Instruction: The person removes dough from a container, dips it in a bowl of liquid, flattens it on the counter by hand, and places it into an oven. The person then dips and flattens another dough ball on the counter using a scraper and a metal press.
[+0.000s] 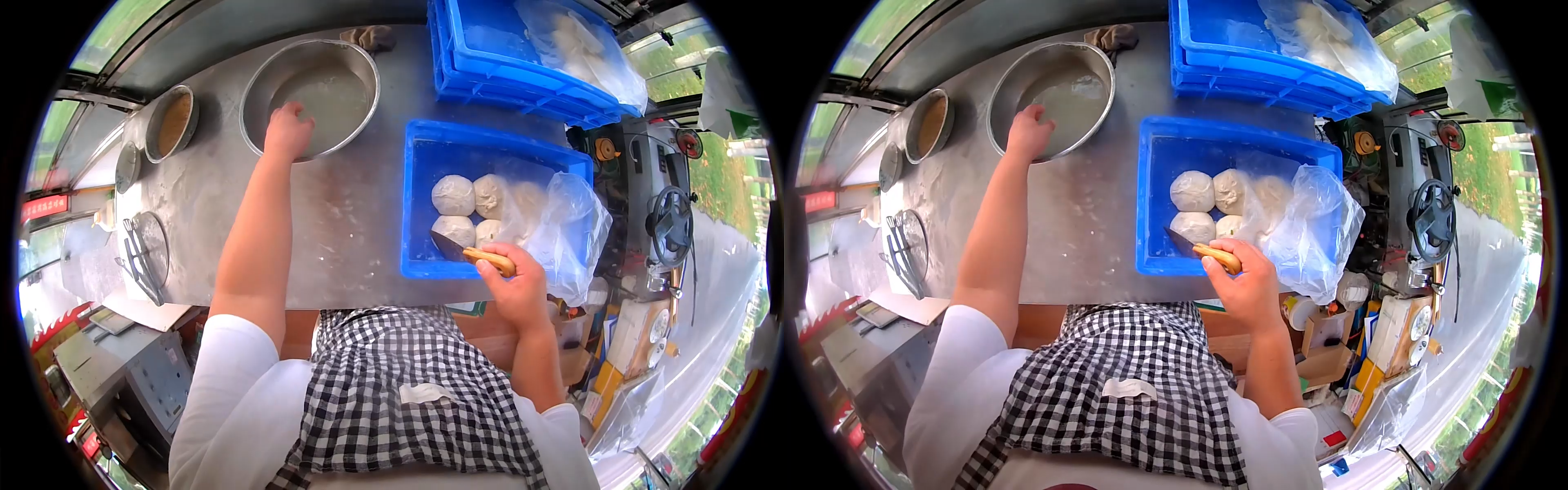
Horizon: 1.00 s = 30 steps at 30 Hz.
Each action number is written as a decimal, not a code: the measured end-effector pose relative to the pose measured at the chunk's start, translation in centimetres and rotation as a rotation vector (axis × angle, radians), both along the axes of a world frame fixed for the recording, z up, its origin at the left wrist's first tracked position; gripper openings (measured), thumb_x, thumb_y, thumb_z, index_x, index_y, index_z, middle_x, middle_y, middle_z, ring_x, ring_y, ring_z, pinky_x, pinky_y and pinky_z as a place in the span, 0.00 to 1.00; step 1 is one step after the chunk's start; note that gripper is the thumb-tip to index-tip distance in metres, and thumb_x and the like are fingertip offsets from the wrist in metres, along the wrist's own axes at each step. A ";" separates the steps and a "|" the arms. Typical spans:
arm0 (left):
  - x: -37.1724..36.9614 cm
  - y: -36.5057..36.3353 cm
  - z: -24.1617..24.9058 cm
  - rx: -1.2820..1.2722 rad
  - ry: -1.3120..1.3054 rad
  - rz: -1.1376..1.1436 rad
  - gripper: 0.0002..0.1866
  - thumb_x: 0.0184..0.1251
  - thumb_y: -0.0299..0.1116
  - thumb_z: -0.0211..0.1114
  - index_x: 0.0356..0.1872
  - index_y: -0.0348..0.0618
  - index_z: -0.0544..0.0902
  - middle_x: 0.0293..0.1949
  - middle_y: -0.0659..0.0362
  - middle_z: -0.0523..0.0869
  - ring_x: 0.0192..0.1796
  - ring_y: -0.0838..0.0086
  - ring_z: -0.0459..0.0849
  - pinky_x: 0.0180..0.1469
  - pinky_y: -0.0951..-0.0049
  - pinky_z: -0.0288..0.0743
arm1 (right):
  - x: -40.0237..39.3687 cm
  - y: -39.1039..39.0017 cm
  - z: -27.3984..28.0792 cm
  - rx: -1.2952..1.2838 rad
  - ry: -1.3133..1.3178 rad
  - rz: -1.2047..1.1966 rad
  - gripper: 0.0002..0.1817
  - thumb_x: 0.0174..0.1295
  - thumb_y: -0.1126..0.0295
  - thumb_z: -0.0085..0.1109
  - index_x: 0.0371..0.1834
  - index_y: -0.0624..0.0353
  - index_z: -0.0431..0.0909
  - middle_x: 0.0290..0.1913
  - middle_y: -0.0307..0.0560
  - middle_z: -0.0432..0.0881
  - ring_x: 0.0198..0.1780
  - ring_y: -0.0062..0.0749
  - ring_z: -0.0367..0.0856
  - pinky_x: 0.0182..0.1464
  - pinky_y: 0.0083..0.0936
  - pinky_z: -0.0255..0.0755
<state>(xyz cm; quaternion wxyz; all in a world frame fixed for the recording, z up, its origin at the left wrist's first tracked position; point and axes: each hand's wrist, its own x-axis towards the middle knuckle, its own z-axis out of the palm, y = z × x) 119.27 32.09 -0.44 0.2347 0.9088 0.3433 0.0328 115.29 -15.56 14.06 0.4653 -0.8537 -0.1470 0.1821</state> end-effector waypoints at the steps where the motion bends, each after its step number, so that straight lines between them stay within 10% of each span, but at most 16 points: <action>1: 0.4 0.4 -0.4 0.012 0.069 -0.037 0.27 0.67 0.39 0.71 0.65 0.40 0.83 0.61 0.42 0.86 0.66 0.50 0.84 0.67 0.55 0.79 | -0.2 0.3 -0.1 0.002 -0.007 -0.007 0.12 0.65 0.70 0.73 0.50 0.61 0.88 0.47 0.50 0.91 0.47 0.40 0.89 0.51 0.32 0.81; 7: 4.1 3.1 -4.5 -0.222 0.472 -0.136 0.22 0.71 0.37 0.60 0.62 0.41 0.87 0.56 0.37 0.90 0.60 0.47 0.89 0.65 0.54 0.80 | -1.2 0.4 0.4 -0.035 -0.024 -0.057 0.12 0.65 0.70 0.73 0.50 0.61 0.87 0.46 0.50 0.91 0.46 0.39 0.88 0.50 0.32 0.80; 17: 0.6 -11.0 7.1 -0.082 -0.507 -0.395 0.14 0.72 0.34 0.71 0.53 0.39 0.89 0.51 0.48 0.89 0.56 0.53 0.88 0.59 0.59 0.81 | 1.2 -2.5 0.8 -0.050 -0.099 -0.159 0.13 0.66 0.71 0.74 0.51 0.63 0.88 0.45 0.49 0.89 0.46 0.36 0.87 0.50 0.30 0.79; 22: -4.7 -21.4 9.0 -0.283 -0.450 -0.750 0.13 0.67 0.30 0.74 0.51 0.42 0.87 0.54 0.50 0.88 0.57 0.52 0.87 0.60 0.56 0.82 | 3.8 -2.0 2.2 -0.046 -0.132 0.002 0.13 0.65 0.74 0.73 0.52 0.63 0.87 0.46 0.50 0.89 0.46 0.40 0.88 0.51 0.32 0.80; 30: -8.8 -30.2 4.6 -0.173 -0.089 -0.926 0.42 0.65 0.51 0.74 0.74 0.34 0.73 0.76 0.44 0.73 0.80 0.50 0.69 0.83 0.50 0.62 | 6.8 -0.2 2.1 -0.079 -0.205 0.327 0.14 0.63 0.75 0.72 0.52 0.62 0.87 0.49 0.52 0.89 0.48 0.48 0.88 0.52 0.34 0.81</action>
